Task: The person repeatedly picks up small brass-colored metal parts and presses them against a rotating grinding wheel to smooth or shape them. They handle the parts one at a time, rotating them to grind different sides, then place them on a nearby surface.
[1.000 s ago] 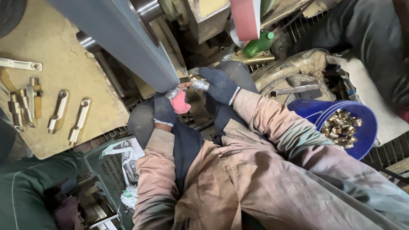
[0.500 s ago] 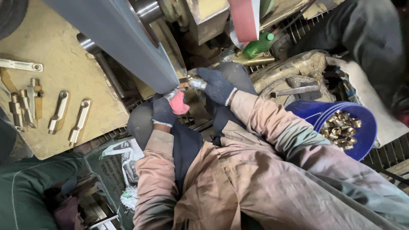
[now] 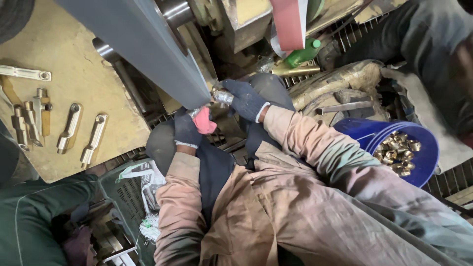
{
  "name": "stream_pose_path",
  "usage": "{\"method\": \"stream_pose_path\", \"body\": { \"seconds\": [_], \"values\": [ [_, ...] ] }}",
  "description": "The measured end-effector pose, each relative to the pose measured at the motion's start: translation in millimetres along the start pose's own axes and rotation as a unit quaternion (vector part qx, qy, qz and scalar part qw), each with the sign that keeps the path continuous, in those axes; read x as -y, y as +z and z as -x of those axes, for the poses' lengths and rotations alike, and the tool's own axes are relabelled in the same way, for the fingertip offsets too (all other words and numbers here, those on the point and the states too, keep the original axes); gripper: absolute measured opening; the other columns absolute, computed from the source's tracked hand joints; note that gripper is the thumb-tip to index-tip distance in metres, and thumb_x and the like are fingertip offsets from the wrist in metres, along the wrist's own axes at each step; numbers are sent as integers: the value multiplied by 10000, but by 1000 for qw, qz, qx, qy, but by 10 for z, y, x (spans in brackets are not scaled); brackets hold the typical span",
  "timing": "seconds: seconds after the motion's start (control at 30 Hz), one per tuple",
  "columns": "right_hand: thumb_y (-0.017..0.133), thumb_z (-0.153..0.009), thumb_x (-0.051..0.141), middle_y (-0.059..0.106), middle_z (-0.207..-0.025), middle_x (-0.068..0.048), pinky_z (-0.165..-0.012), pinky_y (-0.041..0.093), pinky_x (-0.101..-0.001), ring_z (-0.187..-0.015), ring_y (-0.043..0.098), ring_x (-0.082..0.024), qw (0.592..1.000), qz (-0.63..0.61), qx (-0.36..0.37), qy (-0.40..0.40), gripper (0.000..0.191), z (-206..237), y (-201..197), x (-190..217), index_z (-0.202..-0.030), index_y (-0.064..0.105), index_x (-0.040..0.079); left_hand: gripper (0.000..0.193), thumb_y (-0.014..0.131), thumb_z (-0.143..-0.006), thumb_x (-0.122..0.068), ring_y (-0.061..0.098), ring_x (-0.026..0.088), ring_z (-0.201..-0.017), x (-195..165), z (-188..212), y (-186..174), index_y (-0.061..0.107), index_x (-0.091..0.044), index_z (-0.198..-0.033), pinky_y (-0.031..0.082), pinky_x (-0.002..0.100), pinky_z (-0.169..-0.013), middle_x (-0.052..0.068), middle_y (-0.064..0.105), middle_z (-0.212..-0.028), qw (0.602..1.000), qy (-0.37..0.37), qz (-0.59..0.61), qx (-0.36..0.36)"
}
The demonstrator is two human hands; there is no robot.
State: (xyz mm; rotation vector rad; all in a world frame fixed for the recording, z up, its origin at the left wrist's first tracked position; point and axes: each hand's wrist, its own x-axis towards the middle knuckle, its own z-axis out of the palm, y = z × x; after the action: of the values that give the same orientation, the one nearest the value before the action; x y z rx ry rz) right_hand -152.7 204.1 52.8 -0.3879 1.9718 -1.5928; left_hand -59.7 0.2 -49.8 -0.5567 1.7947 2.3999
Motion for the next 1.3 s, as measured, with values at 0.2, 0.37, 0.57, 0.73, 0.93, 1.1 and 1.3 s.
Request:
{"method": "stream_pose_path", "body": {
  "seconds": [0.2,0.37,0.57,0.73,0.93,1.1,1.3],
  "values": [
    [645,-1026,323,753,-1005,-142,-784,564,-346,-858,715,-203,993,63,-52,-89,385,153,-152,-51,-1250,672,11,314,562,-976,-213,672,223,-781,30,-31,131,672,40,-1127,544,344,-692,111,704,-929,1000,7,-11,17],
    [675,-990,321,736,-1024,-177,-793,559,-380,-912,730,-286,990,74,-73,-92,403,242,-232,-146,-1240,662,6,332,553,-983,-234,671,222,-778,55,-35,201,673,38,-1133,543,342,-688,110,704,-926,1000,6,-19,24],
    [686,-1012,333,724,-1011,-207,-808,549,-406,-930,716,-355,989,109,-61,-78,364,69,-121,-80,-1162,680,2,354,543,-991,-259,670,221,-773,39,-41,102,673,35,-1139,542,340,-683,108,704,-922,1000,2,-14,15],
    [652,-987,351,721,-953,-159,-700,567,-385,-819,702,-243,999,47,-17,-6,391,13,-28,67,-1197,679,22,373,534,-998,-280,670,220,-770,7,-32,33,674,33,-1145,541,339,-680,107,704,-919,1000,-5,-3,7],
    [649,-1006,326,721,-932,-113,-707,560,-337,-783,671,-160,998,38,-41,-30,374,130,-99,-7,-1228,680,26,396,523,-1007,-305,669,219,-765,-90,-4,145,674,31,-1151,540,337,-675,106,704,-915,1000,-10,14,21],
    [670,-1031,275,740,-1074,-111,-845,561,-304,-933,688,-150,994,21,-50,-97,390,375,-202,-176,-1315,651,9,416,514,-1014,-326,669,218,-762,-372,219,302,675,29,-1157,539,335,-671,105,704,-912,993,-65,80,65],
    [793,-933,203,750,-1096,-116,-878,581,-297,-957,711,-161,988,100,-17,-119,530,1220,-223,34,-1393,612,11,439,503,-1023,-352,668,218,-757,-691,711,417,676,27,-1163,538,334,-666,103,704,-909,953,-197,205,109]
  ]
}}
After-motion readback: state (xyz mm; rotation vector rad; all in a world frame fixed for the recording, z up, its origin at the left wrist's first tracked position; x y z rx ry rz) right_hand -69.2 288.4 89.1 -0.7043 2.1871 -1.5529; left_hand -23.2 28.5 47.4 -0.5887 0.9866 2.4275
